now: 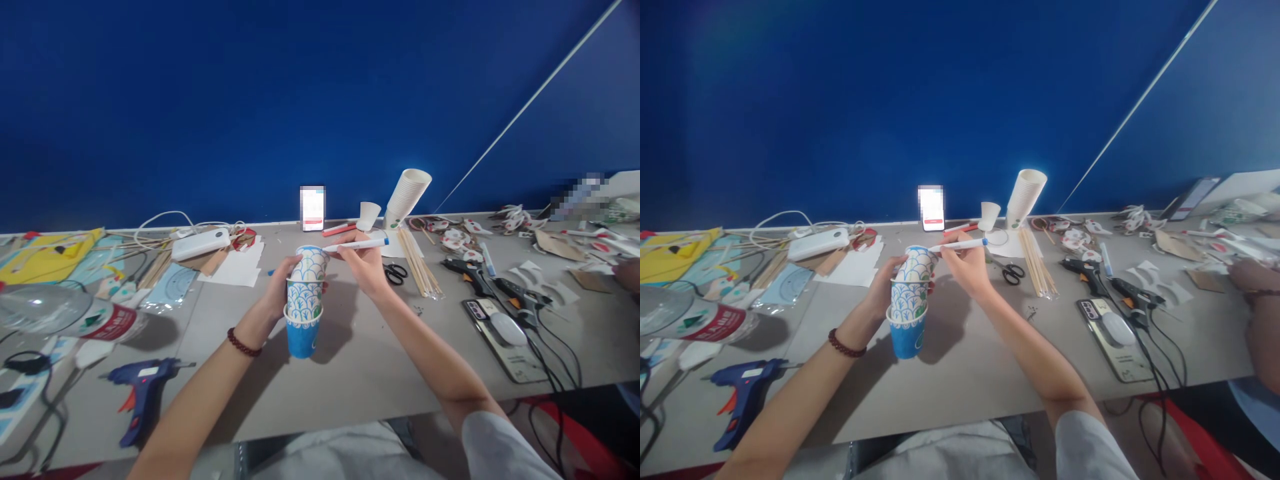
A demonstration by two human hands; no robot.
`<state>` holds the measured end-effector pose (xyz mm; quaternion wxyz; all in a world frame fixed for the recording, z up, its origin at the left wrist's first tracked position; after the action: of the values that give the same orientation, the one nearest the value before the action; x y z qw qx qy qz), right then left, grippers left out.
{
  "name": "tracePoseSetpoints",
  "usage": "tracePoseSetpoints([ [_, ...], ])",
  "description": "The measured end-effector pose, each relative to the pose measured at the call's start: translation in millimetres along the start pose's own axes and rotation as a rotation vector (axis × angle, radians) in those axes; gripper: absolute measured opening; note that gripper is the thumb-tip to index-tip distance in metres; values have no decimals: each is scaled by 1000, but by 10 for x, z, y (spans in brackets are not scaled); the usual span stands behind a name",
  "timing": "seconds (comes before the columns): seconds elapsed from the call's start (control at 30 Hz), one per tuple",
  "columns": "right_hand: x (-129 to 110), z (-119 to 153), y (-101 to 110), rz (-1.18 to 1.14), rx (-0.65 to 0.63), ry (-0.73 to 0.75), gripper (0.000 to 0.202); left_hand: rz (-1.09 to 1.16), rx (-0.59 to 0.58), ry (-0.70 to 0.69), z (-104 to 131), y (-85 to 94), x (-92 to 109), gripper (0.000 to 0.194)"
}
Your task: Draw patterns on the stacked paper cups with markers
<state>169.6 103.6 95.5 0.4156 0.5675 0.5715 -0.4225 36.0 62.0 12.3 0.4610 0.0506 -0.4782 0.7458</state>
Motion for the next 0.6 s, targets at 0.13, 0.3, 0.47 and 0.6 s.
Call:
tracePoseSetpoints([
  [0.13,-19,10,-2,38,-10,38,2,-4,-5,-8,0,-1,-3,42],
  [0.3,-41,19,1,66,-8,69,2,31,-10,-23,-4,-4,9,47],
  [0.47,-79,28,-6,33,-5,56,5,76,-52,-2,-26,8,-11,52],
  [0.6,-118,35,-14,19,-13,69,5,136,-52,-36,-38,19,11,46],
])
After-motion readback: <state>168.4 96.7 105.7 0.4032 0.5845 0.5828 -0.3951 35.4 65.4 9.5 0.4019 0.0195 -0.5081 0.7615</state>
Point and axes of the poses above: each hand's wrist, its own z-axis away from the middle knuckle, its own y-axis out of the back of the hand, x = y × z, the point moved 10 cm from there along -z, towards the middle knuckle, and after that the axes turned 8 degrees about z, right-handed, at the moved point
